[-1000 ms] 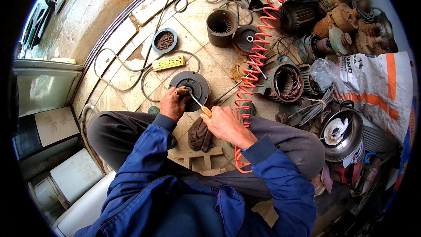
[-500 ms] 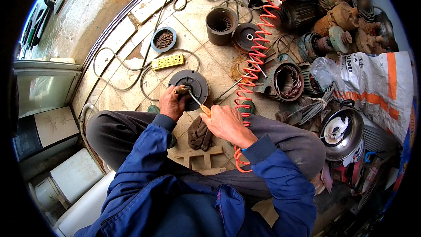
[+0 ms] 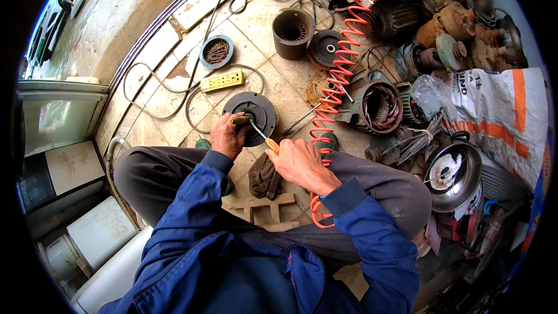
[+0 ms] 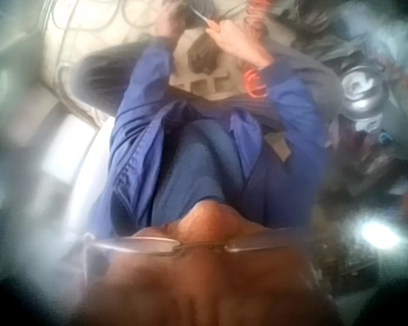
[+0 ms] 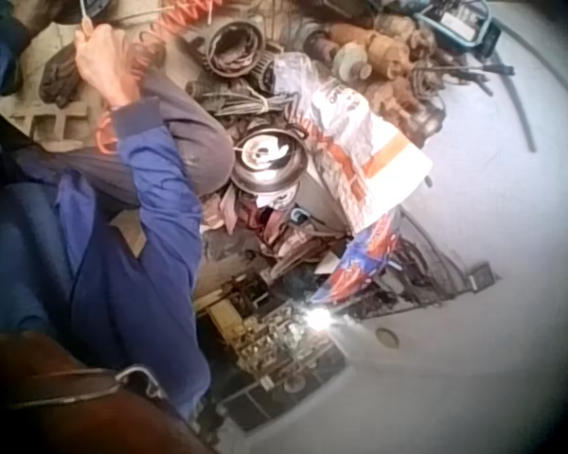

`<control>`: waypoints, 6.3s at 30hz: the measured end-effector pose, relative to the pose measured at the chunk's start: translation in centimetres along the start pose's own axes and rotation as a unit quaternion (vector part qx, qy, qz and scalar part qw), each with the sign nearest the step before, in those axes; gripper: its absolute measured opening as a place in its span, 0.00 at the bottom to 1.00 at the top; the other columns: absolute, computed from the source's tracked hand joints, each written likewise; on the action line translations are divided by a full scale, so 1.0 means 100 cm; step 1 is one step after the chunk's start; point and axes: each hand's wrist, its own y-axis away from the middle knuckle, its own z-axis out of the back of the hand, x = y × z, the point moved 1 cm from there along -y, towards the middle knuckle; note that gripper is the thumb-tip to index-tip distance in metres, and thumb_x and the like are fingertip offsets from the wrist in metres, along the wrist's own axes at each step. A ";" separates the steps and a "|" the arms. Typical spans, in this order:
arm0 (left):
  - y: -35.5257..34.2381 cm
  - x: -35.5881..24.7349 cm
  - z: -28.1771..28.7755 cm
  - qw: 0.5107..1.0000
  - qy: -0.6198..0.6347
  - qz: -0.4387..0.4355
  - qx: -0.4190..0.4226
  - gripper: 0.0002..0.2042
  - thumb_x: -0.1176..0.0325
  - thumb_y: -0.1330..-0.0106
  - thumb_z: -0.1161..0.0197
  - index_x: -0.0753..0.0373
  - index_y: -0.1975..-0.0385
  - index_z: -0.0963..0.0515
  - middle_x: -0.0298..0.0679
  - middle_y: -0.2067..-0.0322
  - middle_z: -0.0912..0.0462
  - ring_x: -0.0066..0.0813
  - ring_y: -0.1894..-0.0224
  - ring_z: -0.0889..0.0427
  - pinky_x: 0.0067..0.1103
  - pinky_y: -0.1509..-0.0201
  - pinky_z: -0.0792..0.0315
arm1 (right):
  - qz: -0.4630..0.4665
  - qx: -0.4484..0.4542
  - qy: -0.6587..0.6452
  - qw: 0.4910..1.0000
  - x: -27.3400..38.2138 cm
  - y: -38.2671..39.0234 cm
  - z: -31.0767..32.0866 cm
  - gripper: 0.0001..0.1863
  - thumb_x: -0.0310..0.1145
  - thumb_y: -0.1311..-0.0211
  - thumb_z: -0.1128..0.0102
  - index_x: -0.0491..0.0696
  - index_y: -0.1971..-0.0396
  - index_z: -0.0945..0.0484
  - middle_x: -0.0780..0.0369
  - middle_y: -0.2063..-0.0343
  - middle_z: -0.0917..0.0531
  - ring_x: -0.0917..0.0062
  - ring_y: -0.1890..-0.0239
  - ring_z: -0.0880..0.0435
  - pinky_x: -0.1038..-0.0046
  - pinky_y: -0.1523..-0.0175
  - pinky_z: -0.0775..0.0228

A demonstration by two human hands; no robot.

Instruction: The person sits on the floor and uses a screwdriver to manipulate a central shaft inside a circular metal housing. They repeatedly insert the tool, turn it, and adjust the shaft's position while holding the housing steady.

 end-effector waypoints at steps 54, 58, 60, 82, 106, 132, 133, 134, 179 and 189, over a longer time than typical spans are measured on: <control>-0.002 0.009 0.004 0.996 0.084 0.002 0.038 0.19 0.75 0.42 0.26 0.61 0.49 0.16 0.45 0.56 0.18 0.49 0.54 0.16 0.34 0.51 0.21 | 0.004 0.000 0.009 1.000 0.007 0.002 0.006 0.25 0.52 0.32 0.38 0.41 0.69 0.13 0.43 0.79 0.17 0.45 0.71 0.14 0.49 0.62 0.23; -0.001 0.016 0.000 0.994 0.099 0.012 0.035 0.19 0.74 0.43 0.26 0.61 0.50 0.16 0.45 0.56 0.19 0.50 0.54 0.17 0.35 0.51 0.22 | 0.006 -0.004 0.014 1.000 0.005 0.004 0.005 0.25 0.52 0.32 0.38 0.40 0.70 0.13 0.43 0.78 0.17 0.44 0.71 0.14 0.49 0.61 0.23; -0.002 0.013 -0.001 0.995 0.094 0.009 0.031 0.17 0.72 0.43 0.25 0.61 0.53 0.16 0.45 0.57 0.19 0.50 0.55 0.17 0.35 0.52 0.22 | -0.002 0.009 0.010 1.000 0.010 0.007 0.014 0.24 0.50 0.32 0.37 0.39 0.67 0.13 0.41 0.75 0.15 0.44 0.68 0.13 0.49 0.60 0.22; -0.016 0.007 0.010 0.994 0.089 0.003 0.064 0.15 0.74 0.43 0.25 0.62 0.54 0.12 0.42 0.60 0.16 0.44 0.57 0.13 0.31 0.52 0.19 | 0.014 -0.006 -0.008 1.000 0.002 0.004 0.010 0.25 0.50 0.31 0.38 0.39 0.69 0.13 0.42 0.79 0.17 0.44 0.71 0.14 0.49 0.62 0.23; -0.010 0.009 0.006 0.998 0.041 -0.007 0.053 0.15 0.71 0.42 0.25 0.62 0.54 0.13 0.43 0.57 0.17 0.46 0.57 0.14 0.32 0.53 0.19 | -0.007 0.017 0.015 1.000 0.007 0.004 0.016 0.24 0.50 0.32 0.37 0.40 0.68 0.13 0.41 0.76 0.16 0.45 0.69 0.13 0.49 0.60 0.22; 0.001 -0.001 0.007 0.998 -0.040 0.008 0.048 0.13 0.65 0.41 0.24 0.61 0.59 0.17 0.44 0.63 0.21 0.49 0.60 0.17 0.36 0.57 0.22 | 0.003 0.020 0.021 1.000 0.007 0.007 0.016 0.24 0.49 0.33 0.37 0.39 0.68 0.14 0.42 0.76 0.15 0.43 0.68 0.14 0.49 0.59 0.22; 0.007 0.003 0.004 0.997 -0.054 -0.006 0.056 0.15 0.65 0.42 0.23 0.59 0.56 0.16 0.44 0.63 0.20 0.49 0.60 0.16 0.36 0.55 0.21 | 0.012 0.021 0.026 0.999 0.006 0.006 0.014 0.24 0.49 0.33 0.37 0.39 0.68 0.14 0.42 0.75 0.15 0.43 0.68 0.14 0.49 0.59 0.22; 0.011 0.006 0.002 0.995 -0.069 -0.019 0.063 0.18 0.65 0.44 0.21 0.58 0.54 0.15 0.44 0.62 0.19 0.48 0.59 0.15 0.35 0.54 0.20 | 0.012 0.019 0.023 0.999 0.007 0.006 0.014 0.24 0.49 0.33 0.37 0.39 0.68 0.14 0.42 0.76 0.15 0.43 0.68 0.14 0.49 0.60 0.22; 0.021 0.019 -0.004 0.968 0.080 0.169 -0.169 0.26 0.70 0.43 0.26 0.65 0.42 0.21 0.52 0.43 0.25 0.46 0.41 0.24 0.34 0.34 0.30 | -0.126 -0.153 -0.113 0.974 -0.056 -0.036 -0.003 0.22 0.48 0.32 0.39 0.40 0.60 0.18 0.44 0.70 0.14 0.43 0.61 0.13 0.48 0.56 0.24; 0.020 0.007 -0.040 0.754 0.512 0.391 -0.122 0.46 0.54 0.34 0.24 0.74 0.26 0.43 0.58 0.33 0.30 0.43 0.33 0.26 0.33 0.29 0.30 | -0.045 -0.160 -0.308 0.937 -0.027 -0.070 -0.024 0.14 0.34 0.35 0.27 0.37 0.61 0.17 0.55 0.70 0.10 0.74 0.72 0.11 0.70 0.66 0.21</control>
